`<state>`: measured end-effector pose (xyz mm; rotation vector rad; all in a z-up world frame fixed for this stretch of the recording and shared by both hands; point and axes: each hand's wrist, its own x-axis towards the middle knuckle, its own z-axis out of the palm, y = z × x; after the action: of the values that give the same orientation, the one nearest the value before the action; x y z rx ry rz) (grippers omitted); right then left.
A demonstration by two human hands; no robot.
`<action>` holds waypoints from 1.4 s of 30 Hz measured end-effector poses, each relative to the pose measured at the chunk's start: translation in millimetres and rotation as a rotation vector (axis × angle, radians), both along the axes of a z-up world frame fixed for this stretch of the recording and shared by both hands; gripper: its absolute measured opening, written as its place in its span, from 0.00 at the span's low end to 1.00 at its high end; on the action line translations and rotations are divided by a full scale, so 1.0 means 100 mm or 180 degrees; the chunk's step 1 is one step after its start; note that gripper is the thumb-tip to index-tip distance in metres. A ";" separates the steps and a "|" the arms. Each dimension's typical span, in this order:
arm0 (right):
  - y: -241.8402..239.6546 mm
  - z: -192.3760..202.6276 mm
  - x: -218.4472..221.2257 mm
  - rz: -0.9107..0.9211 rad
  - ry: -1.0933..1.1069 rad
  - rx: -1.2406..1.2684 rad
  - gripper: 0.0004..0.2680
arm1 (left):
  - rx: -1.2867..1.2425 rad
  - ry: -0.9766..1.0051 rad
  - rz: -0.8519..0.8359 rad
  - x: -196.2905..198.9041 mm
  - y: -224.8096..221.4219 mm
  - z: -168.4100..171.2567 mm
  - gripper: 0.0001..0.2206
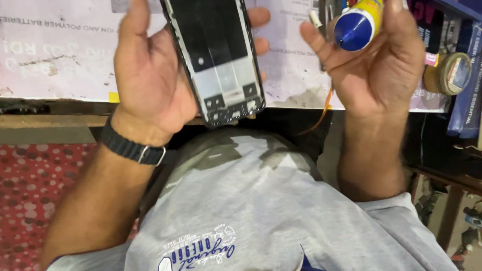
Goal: The person applies adhesive from a tube to the internal frame of a mobile phone and then presses a new screen panel onto the body, ensuring alignment with the connector cables.
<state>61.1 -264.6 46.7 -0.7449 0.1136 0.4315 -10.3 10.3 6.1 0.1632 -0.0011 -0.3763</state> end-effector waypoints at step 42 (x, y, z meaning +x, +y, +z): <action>0.66 -0.65 0.14 -0.0814 -0.2782 -0.1956 0.14 | 0.0644 0.0342 -0.0340 -0.50 0.47 -0.18 0.32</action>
<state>75.3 -198.8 -18.5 -1.4448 -0.4980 -0.2168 -59.9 57.5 -11.4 0.3437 0.1352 -0.4913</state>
